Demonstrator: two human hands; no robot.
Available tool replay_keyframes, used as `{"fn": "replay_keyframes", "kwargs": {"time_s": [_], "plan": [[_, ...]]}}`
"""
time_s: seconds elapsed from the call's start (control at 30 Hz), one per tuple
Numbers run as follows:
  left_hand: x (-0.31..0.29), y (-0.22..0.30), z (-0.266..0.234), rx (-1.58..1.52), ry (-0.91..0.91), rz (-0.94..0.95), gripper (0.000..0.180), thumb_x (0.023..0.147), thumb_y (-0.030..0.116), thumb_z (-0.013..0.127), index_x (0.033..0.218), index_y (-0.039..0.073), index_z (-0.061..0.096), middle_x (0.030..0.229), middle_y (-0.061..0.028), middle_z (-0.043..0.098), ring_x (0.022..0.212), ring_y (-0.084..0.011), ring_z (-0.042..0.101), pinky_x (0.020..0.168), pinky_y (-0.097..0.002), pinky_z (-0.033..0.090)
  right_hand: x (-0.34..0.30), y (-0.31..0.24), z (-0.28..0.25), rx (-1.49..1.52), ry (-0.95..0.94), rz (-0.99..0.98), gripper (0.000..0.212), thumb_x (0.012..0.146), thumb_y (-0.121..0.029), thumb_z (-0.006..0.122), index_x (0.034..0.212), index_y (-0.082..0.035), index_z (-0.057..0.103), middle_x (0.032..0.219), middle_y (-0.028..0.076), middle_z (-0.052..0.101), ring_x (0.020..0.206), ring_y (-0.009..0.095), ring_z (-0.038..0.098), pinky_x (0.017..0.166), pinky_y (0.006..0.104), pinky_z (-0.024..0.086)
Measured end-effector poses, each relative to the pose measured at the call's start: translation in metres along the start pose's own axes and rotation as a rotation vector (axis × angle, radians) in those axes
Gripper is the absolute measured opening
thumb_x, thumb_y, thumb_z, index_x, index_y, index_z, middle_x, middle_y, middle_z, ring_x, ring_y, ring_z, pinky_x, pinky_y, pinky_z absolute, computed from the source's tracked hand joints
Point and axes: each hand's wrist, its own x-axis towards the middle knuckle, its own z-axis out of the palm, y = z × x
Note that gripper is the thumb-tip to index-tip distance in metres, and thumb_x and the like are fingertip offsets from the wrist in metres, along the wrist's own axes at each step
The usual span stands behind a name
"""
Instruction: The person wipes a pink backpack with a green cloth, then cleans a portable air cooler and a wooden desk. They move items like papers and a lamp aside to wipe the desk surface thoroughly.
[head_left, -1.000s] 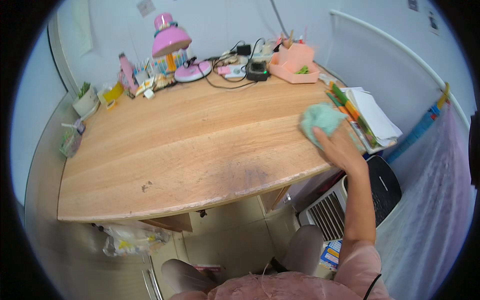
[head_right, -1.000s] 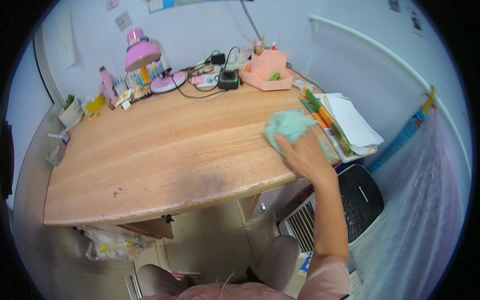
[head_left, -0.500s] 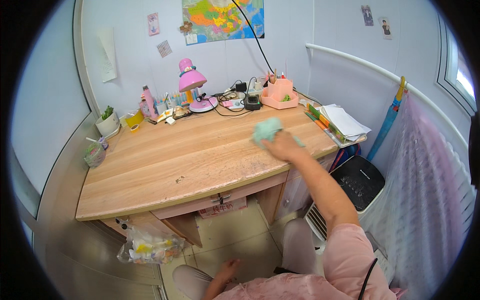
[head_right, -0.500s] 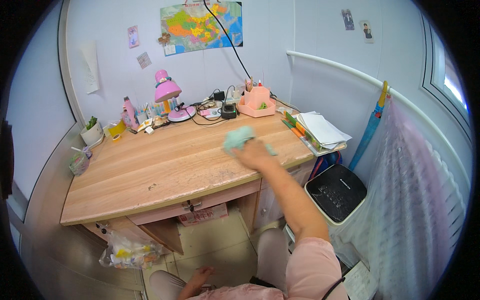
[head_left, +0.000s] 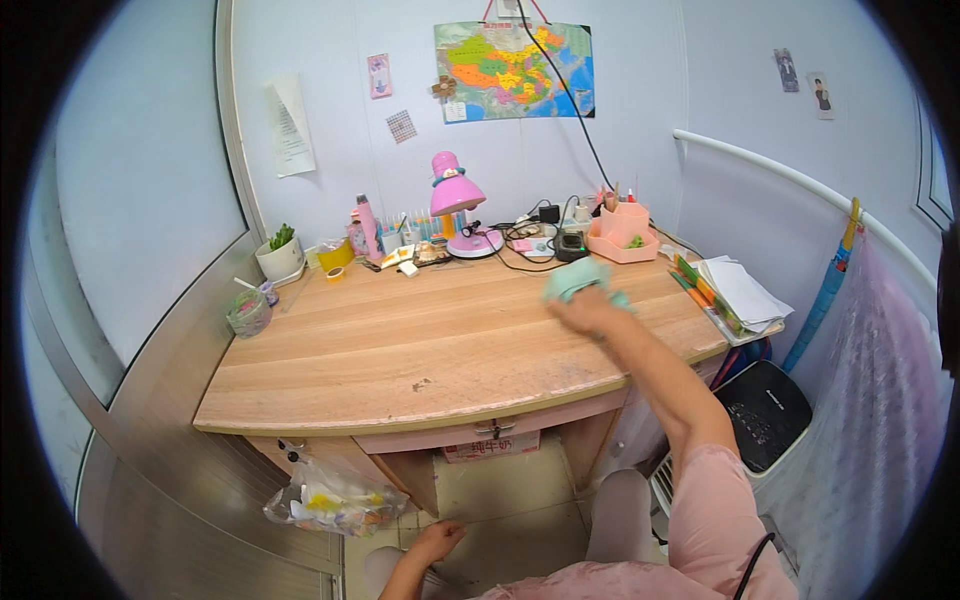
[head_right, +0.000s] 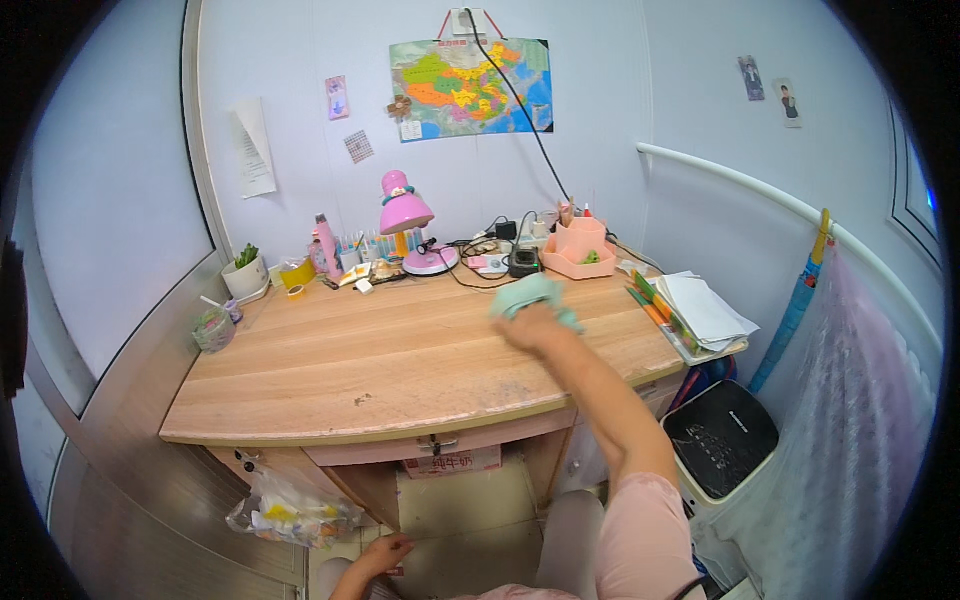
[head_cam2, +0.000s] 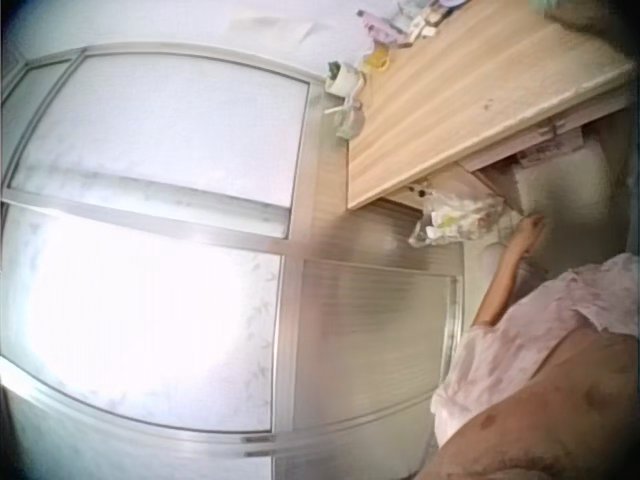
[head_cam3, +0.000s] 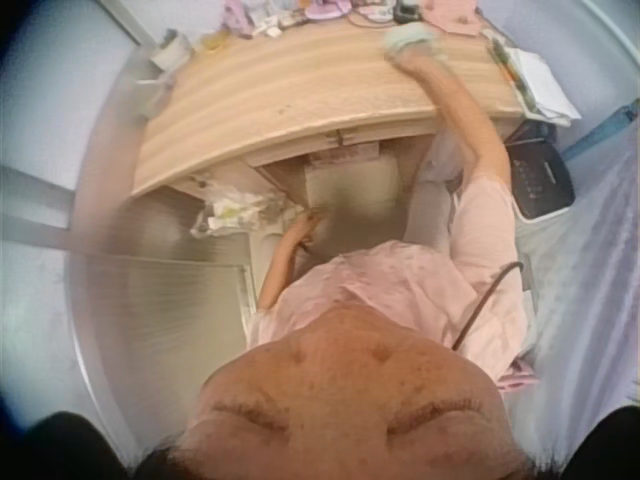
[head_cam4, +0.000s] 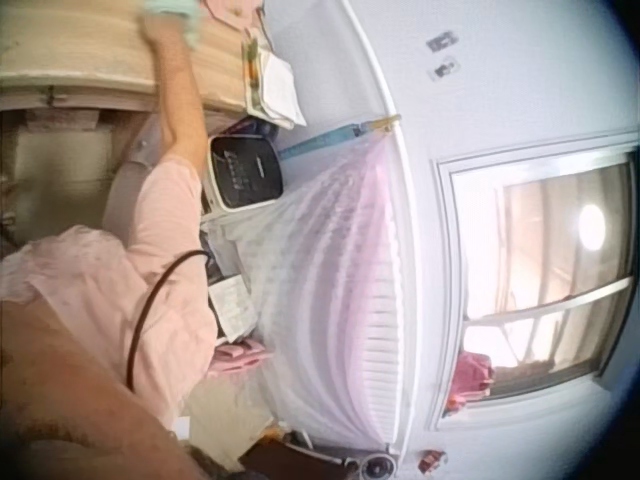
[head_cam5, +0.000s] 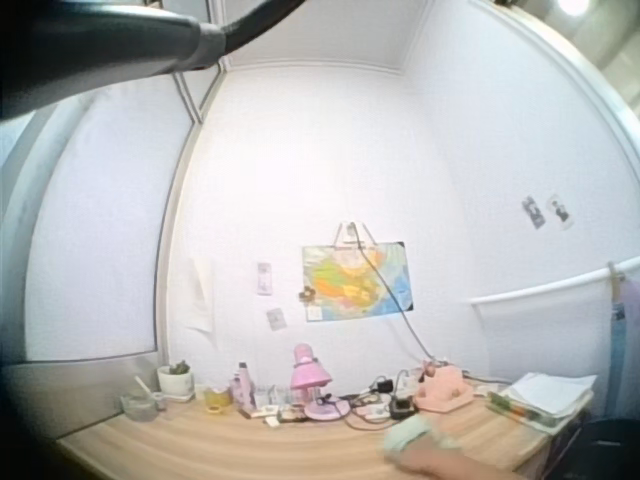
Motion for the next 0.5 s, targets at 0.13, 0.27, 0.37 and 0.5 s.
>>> {"fn": "replay_keyframes", "kwargs": {"time_s": [0.13,0.27,0.37,0.5], "plan": [[0.068,-0.047,0.004,0.339,-0.116,0.259,0.046,0.089,0.043,0.054,0.113,0.006,0.065,0.105,-0.0175,0.067,0.098,-0.0303,0.064,0.086,-0.0408,0.049,-0.066,-0.084,0.011,0.096,0.124,-0.723,0.054,0.091,-0.047,0.048,0.116,-0.001,0.058,0.122,0.028,0.054,0.113,0.046,0.048,0.101,0.0523,0.034],[0.080,-0.037,0.020,0.566,-0.222,0.224,0.046,0.090,0.043,0.049,0.113,0.006,0.064,0.112,-0.0173,0.065,0.103,-0.0339,0.062,0.089,-0.0433,0.048,-0.079,-0.045,-0.007,0.049,-0.023,-0.653,0.045,0.094,-0.040,0.045,0.102,-0.001,0.065,0.115,0.030,0.057,0.106,0.046,0.050,0.100,0.0523,0.034],[0.123,-0.096,0.039,0.720,-0.321,0.190,0.047,0.090,0.042,0.048,0.113,0.004,0.063,0.117,-0.0173,0.062,0.107,-0.0358,0.059,0.090,-0.0443,0.047,-0.049,-0.041,0.018,0.146,0.446,-0.582,0.045,0.094,-0.040,0.046,0.102,-0.001,0.067,0.113,0.031,0.057,0.104,0.046,0.050,0.101,0.0524,0.032],[0.154,-0.128,0.049,0.643,-0.366,0.444,0.049,0.089,0.044,0.049,0.113,0.003,0.062,0.118,-0.0185,0.061,0.109,-0.0378,0.057,0.092,-0.0453,0.046,-0.011,-0.101,0.039,0.109,0.274,-0.807,0.057,0.094,-0.044,0.044,0.120,0.006,0.055,0.122,0.030,0.053,0.114,0.045,0.046,0.103,0.0524,0.029]]}}
